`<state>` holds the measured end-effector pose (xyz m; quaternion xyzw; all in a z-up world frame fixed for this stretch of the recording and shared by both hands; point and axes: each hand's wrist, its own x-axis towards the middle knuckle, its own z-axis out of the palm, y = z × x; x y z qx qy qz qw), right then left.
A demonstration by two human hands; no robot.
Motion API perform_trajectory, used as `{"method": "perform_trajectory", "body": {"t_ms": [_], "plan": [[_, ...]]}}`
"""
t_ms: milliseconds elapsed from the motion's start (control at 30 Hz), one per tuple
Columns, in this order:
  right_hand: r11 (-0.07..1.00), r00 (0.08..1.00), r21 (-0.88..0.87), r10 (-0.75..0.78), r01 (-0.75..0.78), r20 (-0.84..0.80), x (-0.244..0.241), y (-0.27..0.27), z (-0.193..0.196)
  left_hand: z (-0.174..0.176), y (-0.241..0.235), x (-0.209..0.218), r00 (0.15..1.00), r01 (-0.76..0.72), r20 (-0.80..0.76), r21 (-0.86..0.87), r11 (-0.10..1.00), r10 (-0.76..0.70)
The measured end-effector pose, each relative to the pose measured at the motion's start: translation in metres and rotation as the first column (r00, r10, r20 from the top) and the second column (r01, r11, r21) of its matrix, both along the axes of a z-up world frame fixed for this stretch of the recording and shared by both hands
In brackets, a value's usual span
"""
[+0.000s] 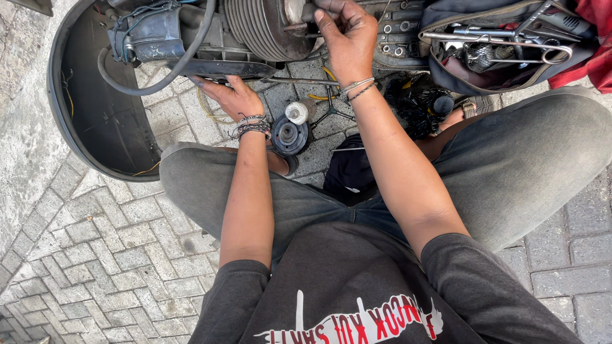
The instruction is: The person sits on the ground and works on a motorcycle engine, using a wrench to tighten a bolt on the cylinder head. They then apply a white liquid from a bottle onto the engine component.
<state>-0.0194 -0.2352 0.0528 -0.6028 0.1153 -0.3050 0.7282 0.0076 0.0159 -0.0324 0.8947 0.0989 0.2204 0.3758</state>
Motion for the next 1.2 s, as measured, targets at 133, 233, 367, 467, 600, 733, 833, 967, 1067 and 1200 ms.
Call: {"method": "perform_trajectory", "body": {"t_ms": [133, 233, 367, 467, 600, 733, 833, 967, 1067, 1200], "plan": [[0.982, 0.994, -0.152, -0.109, 0.111, 0.016, -0.006, 0.004, 0.028, -0.001, 0.002, 0.001, 1.000, -0.006, -0.003, -0.010, 1.000, 0.006], [0.855, 0.977, -0.479, -0.213, 0.200, 0.028, -0.017, 0.005, 0.048, -0.002, 0.001, 0.000, 1.000, 0.006, 0.000, -0.007, 1.000, -0.006], [0.610, 0.957, -0.759, -0.285, 0.228, 0.058, -0.035, 0.018, 0.062, 0.005, -0.001, 0.000, 1.000, 0.029, 0.005, -0.003, 1.000, -0.029], [0.552, 0.959, -0.819, -0.282, 0.158, -0.005, -0.046, 0.043, 0.050, 0.003, -0.001, -0.001, 1.000, 0.016, 0.009, -0.018, 1.000, -0.016], [0.509, 0.953, -0.860, -0.252, -0.017, -0.168, -0.056, 0.047, 0.064, 0.001, 0.001, 0.000, 1.000, 0.027, 0.011, -0.011, 1.000, -0.027], [0.467, 0.913, -0.876, -0.292, -0.123, -0.284, -0.055, 0.043, 0.071, 0.000, -0.001, -0.002, 1.000, 0.023, 0.012, -0.014, 1.000, -0.023], [0.456, 0.910, -0.876, -0.278, -0.156, -0.307, -0.057, 0.048, 0.075, 0.000, 0.003, -0.001, 0.999, 0.042, 0.030, 0.015, 0.999, -0.043], [0.477, 0.898, -0.858, -0.269, -0.188, -0.347, -0.049, 0.040, 0.066, 0.002, 0.001, 0.000, 0.998, 0.044, 0.038, 0.014, 0.999, -0.044], [0.525, 0.921, -0.835, -0.220, -0.166, -0.321, -0.057, 0.046, 0.086, 0.006, -0.002, -0.003, 0.999, 0.023, -0.042, -0.041, 0.999, -0.025], [0.490, 0.903, -0.842, -0.219, -0.225, -0.369, -0.054, 0.049, 0.082, 0.003, -0.003, 0.000, 1.000, 0.009, -0.021, -0.025, 1.000, -0.009]]}}
